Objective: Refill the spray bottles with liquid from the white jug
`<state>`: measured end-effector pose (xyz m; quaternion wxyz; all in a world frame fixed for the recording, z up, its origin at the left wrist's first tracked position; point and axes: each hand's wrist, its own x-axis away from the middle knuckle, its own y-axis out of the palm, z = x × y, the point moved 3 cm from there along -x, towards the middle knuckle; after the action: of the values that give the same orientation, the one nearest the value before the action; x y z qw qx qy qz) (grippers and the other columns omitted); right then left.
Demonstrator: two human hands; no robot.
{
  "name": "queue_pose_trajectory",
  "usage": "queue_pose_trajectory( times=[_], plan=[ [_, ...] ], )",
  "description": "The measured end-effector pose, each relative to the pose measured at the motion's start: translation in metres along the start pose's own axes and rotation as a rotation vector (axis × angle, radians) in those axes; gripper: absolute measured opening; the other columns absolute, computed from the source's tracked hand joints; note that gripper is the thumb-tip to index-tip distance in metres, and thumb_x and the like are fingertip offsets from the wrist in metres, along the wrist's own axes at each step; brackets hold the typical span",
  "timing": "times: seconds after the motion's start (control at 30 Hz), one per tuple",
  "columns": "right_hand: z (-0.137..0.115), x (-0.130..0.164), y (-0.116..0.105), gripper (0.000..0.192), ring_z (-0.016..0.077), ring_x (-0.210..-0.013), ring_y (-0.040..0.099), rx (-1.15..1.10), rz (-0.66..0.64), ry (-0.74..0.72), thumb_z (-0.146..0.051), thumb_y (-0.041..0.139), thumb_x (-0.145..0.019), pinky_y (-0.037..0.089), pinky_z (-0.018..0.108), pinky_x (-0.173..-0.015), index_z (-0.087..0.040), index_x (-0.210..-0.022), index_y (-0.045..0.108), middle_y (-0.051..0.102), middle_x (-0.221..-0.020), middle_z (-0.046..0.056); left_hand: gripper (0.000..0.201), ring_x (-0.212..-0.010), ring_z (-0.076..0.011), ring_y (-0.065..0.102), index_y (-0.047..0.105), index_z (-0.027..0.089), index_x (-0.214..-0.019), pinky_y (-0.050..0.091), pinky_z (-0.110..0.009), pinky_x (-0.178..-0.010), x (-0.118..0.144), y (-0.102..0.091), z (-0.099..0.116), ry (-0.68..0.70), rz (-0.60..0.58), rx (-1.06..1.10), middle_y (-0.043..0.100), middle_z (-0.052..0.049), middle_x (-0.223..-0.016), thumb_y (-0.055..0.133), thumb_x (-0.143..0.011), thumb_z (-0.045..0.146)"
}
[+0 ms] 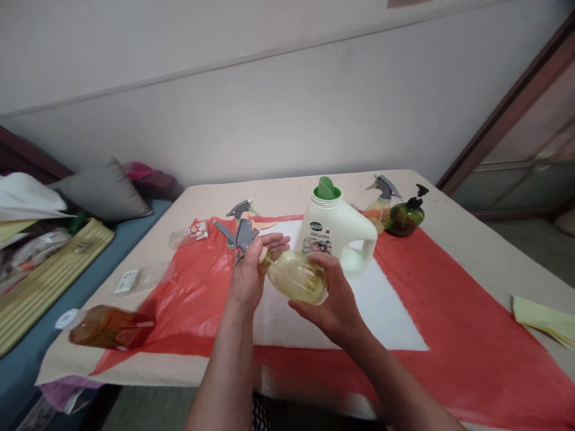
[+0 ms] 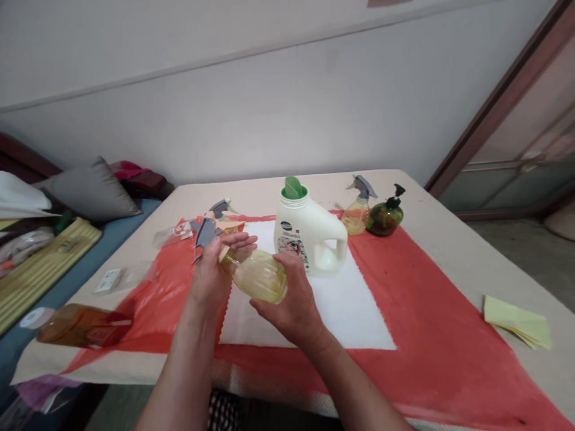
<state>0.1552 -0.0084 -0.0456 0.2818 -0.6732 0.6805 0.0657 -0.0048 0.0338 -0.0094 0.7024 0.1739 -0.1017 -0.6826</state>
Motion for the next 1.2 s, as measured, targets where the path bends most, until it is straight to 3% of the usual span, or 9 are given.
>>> queue_pose_trajectory(
  times=[0.3,0.5,0.6,0.77,0.9,0.97,1.07,1.13,1.2],
  plan=[
    [0.001,0.0,-0.003,0.07,0.029,-0.118,0.055,-0.126,-0.009,0.007,-0.032,0.083,-0.066,0.047,0.048,-0.101,-0.028,-0.126,0.048,0.055,-0.128,0.008,0.032,-0.097,-0.026,0.071,0.077,0.016,-0.089,0.051,-0.039,-0.094,0.002,0.001,0.001,-0.011,-0.015,0.006,0.077,-0.011,-0.099,0.058,-0.084,0.041],
    [0.006,-0.001,0.002,0.066,0.027,-0.109,0.059,-0.489,-0.098,0.398,-0.038,0.084,-0.062,0.047,0.043,-0.094,-0.025,-0.121,0.058,0.063,-0.12,0.005,0.031,-0.094,-0.0266,0.072,0.077,0.015,-0.084,0.053,-0.039,-0.09,0.003,0.003,0.002,-0.049,-0.048,0.077,0.078,-0.012,-0.096,0.055,-0.082,0.037],
    [0.005,0.001,0.007,0.056,0.0231,-0.1,0.059,-0.589,-0.142,0.511,-0.047,0.076,-0.07,0.047,0.037,-0.088,-0.024,-0.118,0.059,0.066,-0.11,0.003,0.03,-0.088,-0.0269,0.073,0.076,0.015,-0.078,0.055,-0.039,-0.083,0.005,0.005,0.002,-0.082,-0.035,0.119,0.078,-0.012,-0.09,0.055,-0.081,0.036],
    [0.005,0.008,0.02,0.055,0.015,-0.072,0.055,-0.675,-0.03,0.692,-0.069,0.056,-0.083,0.044,0.027,-0.062,-0.029,-0.121,0.047,0.061,-0.089,-0.001,0.03,-0.082,-0.0244,0.074,0.074,0.014,-0.071,0.055,-0.035,-0.079,0.003,0.002,-0.002,-0.081,0.07,0.104,0.078,-0.012,-0.082,0.054,-0.081,0.034],
    [0.001,0.01,0.029,0.058,0.0148,-0.074,0.056,-0.799,0.009,0.728,-0.079,0.045,-0.083,0.044,0.025,-0.059,-0.03,-0.114,0.047,0.059,-0.095,0.0,0.031,-0.08,-0.024,0.074,0.074,0.014,-0.071,0.055,-0.033,-0.075,0.0,0.0,-0.003,-0.072,0.098,0.071,0.078,-0.012,-0.081,0.055,-0.082,0.036],
    [-0.003,0.01,0.031,0.059,0.0162,-0.081,0.058,-0.871,-0.03,0.698,-0.075,0.059,-0.077,0.047,0.026,-0.063,-0.031,-0.113,0.046,0.059,-0.101,0.001,0.033,-0.078,-0.0238,0.074,0.074,0.014,-0.071,0.056,-0.033,-0.073,0.0,-0.001,0.0,-0.069,0.098,0.082,0.078,-0.012,-0.081,0.055,-0.082,0.039],
    [-0.01,0.011,0.03,0.077,0.0167,-0.09,0.06,-0.921,-0.079,0.584,-0.042,0.091,-0.054,0.051,0.027,-0.072,-0.032,-0.115,0.044,0.059,-0.106,-0.001,0.032,-0.077,-0.023,0.074,0.074,0.013,-0.072,0.056,-0.033,-0.075,0.001,-0.003,0.005,-0.052,0.101,0.113,0.078,-0.013,-0.08,0.057,-0.08,0.04],
    [-0.012,0.012,0.03,0.08,0.0164,-0.09,0.062,-0.948,-0.095,0.578,-0.031,0.093,-0.05,0.053,0.026,-0.072,-0.031,-0.114,0.045,0.06,-0.107,-0.001,0.031,-0.077,-0.0235,0.074,0.074,0.013,-0.072,0.056,-0.034,-0.077,0.002,-0.004,0.008,-0.059,0.076,0.134,0.078,-0.014,-0.081,0.058,-0.079,0.039],
    [-0.013,0.014,0.034,0.067,0.0176,-0.081,0.066,-1.033,-0.169,0.689,-0.046,0.085,-0.062,0.054,0.026,-0.062,-0.027,-0.114,0.048,0.064,-0.103,0.002,0.03,-0.077,-0.0245,0.074,0.074,0.013,-0.072,0.056,-0.036,-0.077,0.004,-0.003,0.009,-0.082,0.033,0.15,0.078,-0.014,-0.082,0.059,-0.078,0.038]
  ],
)
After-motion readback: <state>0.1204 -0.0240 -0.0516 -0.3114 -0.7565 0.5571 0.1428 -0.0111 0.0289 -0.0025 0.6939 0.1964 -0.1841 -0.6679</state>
